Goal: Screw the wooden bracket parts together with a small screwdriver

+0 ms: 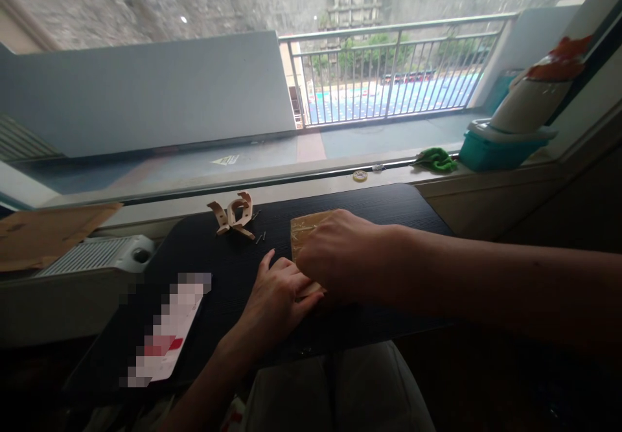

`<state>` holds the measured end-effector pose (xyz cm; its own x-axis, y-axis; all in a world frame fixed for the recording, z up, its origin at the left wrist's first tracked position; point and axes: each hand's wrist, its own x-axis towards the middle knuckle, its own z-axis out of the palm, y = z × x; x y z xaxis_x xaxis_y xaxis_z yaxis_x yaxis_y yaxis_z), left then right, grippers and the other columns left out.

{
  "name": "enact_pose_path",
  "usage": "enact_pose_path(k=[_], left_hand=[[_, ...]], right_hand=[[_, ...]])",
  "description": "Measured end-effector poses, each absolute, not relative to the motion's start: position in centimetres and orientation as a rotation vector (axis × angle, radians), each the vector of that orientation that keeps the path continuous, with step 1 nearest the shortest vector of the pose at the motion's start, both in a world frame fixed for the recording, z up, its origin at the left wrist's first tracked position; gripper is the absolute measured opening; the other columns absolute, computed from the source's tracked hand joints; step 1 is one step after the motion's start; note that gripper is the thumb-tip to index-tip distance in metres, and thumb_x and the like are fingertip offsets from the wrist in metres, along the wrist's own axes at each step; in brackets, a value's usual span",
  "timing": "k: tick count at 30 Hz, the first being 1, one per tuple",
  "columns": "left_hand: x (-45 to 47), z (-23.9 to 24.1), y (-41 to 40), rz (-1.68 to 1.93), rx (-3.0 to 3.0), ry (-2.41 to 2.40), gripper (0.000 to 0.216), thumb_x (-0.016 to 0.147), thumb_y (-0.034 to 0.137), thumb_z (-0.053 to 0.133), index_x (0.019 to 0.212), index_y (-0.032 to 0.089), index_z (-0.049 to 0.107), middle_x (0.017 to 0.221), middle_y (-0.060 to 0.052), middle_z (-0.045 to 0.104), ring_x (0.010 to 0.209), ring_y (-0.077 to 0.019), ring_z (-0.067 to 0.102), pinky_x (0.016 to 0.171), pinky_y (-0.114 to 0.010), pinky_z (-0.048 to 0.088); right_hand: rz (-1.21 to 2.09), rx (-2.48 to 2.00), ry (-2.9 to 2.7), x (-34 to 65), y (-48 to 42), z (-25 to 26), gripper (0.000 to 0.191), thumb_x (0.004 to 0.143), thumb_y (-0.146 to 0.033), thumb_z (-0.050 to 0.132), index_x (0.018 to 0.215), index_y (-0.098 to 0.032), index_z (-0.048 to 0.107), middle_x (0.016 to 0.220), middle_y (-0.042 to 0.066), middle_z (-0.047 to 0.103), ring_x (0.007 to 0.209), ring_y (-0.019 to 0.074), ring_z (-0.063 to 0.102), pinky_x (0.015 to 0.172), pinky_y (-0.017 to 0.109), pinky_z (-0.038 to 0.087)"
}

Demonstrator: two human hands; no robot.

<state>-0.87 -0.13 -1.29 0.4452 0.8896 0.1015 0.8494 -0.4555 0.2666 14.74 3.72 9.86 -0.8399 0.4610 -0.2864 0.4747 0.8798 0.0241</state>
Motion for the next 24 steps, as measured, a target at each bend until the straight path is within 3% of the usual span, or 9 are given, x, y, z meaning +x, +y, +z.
enact_pose_path(k=[7,14,18,24], left_hand=[[-0.9,-1.4,-0.2,0.379,2.51,1.513,0.01,0.079,0.032,0.06,0.085,0.026,0.064,0.086,0.001,0.065,0.092,-0.0214,0.053,0.106,-0.057,0.015],[-0.9,-1.4,-0.3,0.388,2.512,1.521,0.009,0.079,0.031,0.06,0.085,0.027,0.064,0.085,0.001,0.065,0.09,-0.0208,0.053,0.105,-0.056,0.015],[-0.9,-1.4,-0.3,0.378,2.507,1.533,0.011,0.078,0.033,0.061,0.087,0.026,0.065,0.086,0.001,0.065,0.092,-0.0212,0.053,0.106,-0.056,0.015],[-0.9,-1.4,-0.2,0.376,2.515,1.534,0.011,0.079,0.033,0.059,0.081,0.024,0.066,0.081,-0.001,0.065,0.09,-0.0217,0.053,0.105,-0.056,0.017]], right_hand=[[-0.17,0.668,2.809,14.7,4.1,8.7,0.009,0.077,-0.01,0.055,0.073,-0.015,0.061,0.072,0.002,0.063,0.064,0.014,0.055,0.051,0.027,0.026],[-0.116,0.795,2.67,15.1,4.1,8.9,0.014,0.081,-0.014,0.052,0.069,-0.015,0.06,0.062,0.001,0.06,0.053,0.0121,0.052,0.044,0.026,0.02],[-0.075,0.811,2.74,15.2,3.9,9.1,0.005,0.078,-0.018,0.057,0.076,-0.016,0.061,0.066,0.002,0.062,0.057,0.0143,0.056,0.045,0.026,0.019],[-0.115,0.661,2.804,14.6,3.4,9.5,0.013,0.077,-0.009,0.054,0.068,-0.015,0.06,0.069,0.002,0.062,0.061,0.0142,0.055,0.049,0.027,0.023]])
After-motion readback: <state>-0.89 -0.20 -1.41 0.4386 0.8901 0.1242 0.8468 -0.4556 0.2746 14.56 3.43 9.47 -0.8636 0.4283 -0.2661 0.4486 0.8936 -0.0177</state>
